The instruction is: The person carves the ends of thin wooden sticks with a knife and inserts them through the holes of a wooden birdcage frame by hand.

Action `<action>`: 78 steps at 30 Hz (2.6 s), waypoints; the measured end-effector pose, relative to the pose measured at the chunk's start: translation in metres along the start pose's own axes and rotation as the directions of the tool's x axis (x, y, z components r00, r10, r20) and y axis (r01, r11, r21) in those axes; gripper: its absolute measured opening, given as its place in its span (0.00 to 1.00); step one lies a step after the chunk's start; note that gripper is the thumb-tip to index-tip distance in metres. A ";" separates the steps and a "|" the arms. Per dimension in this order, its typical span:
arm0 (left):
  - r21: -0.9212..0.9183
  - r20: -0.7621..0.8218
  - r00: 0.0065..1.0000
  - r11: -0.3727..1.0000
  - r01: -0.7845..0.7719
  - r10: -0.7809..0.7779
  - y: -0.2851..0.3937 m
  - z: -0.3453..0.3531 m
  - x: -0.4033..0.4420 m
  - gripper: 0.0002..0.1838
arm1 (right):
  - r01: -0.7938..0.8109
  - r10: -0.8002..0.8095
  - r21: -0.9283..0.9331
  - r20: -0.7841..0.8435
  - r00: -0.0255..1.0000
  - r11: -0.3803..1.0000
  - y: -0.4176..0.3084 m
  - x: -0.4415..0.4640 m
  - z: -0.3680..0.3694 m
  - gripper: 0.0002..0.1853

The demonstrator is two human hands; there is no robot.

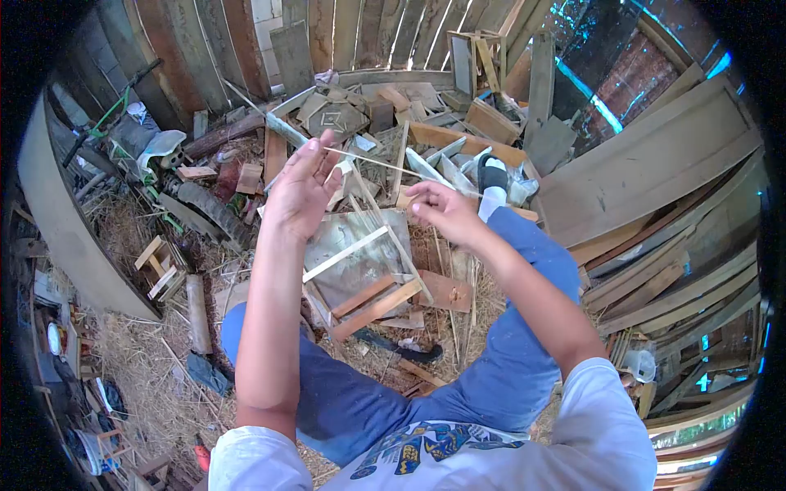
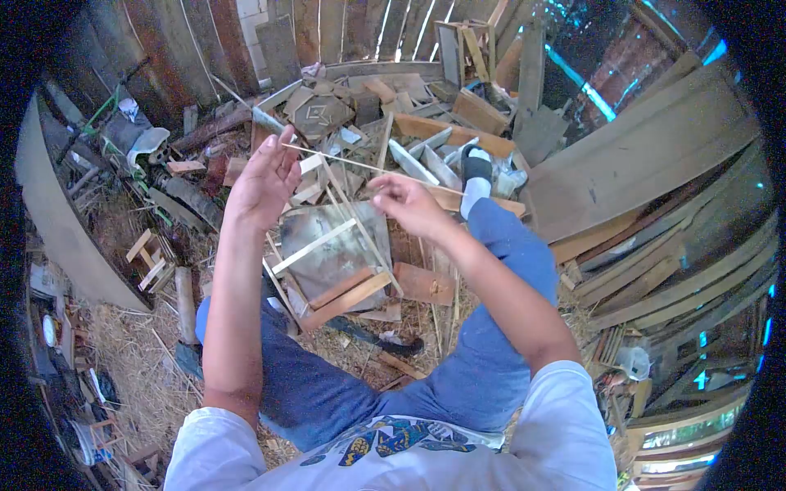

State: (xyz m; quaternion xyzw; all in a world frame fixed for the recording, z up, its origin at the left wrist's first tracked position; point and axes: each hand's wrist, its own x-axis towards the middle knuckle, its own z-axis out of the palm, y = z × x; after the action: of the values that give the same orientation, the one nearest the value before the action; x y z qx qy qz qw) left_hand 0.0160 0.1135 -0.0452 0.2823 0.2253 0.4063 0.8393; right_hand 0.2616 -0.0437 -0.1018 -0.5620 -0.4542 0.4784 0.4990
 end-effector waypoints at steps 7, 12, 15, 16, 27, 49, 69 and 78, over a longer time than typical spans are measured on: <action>-0.072 0.012 1.000 0.997 0.015 -0.014 -0.019 0.001 -0.006 0.09 | 0.254 -0.260 0.131 0.034 0.965 0.958 -0.062 0.003 0.048 0.19; 0.081 -0.056 0.998 0.997 -0.009 0.014 -0.021 0.003 -0.010 0.08 | 0.295 -0.276 0.255 -0.109 0.955 0.921 -0.071 0.035 0.055 0.10; 0.195 -0.064 0.996 0.980 -0.046 0.060 -0.022 0.001 -0.012 0.11 | 0.287 -0.263 0.282 -0.120 0.957 0.915 -0.072 0.049 0.060 0.09; 0.237 -0.054 0.997 0.971 -0.033 0.047 -0.022 0.000 -0.010 0.12 | 0.293 -0.270 0.247 -0.123 0.955 0.924 -0.068 0.055 0.061 0.09; 0.209 -0.249 0.963 0.977 -0.050 0.102 -0.021 -0.003 0.013 0.19 | 0.408 -0.360 0.084 -0.337 0.870 0.909 -0.077 0.081 0.025 0.08; 0.971 -0.193 0.981 -0.142 0.194 0.026 -0.139 -0.006 -0.009 0.32 | 0.325 -0.250 0.126 -0.404 0.880 0.937 -0.077 0.038 -0.027 0.08; 0.750 -0.099 0.922 0.637 -0.179 0.375 -0.022 -0.012 -0.002 0.16 | -0.072 0.134 0.214 -0.291 0.947 0.974 -0.066 0.043 -0.016 0.15; 0.629 0.042 0.918 0.704 -0.331 0.394 -0.024 -0.005 -0.014 0.14 | -0.065 0.260 0.472 -0.361 0.895 0.879 -0.064 0.047 -0.023 0.11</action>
State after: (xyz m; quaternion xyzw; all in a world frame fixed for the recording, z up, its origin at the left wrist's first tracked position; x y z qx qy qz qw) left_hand 0.0186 0.0911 -0.0628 0.5627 0.3267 0.4785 0.5897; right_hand 0.2887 0.0051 -0.0408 -0.5571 -0.1652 0.4810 0.6565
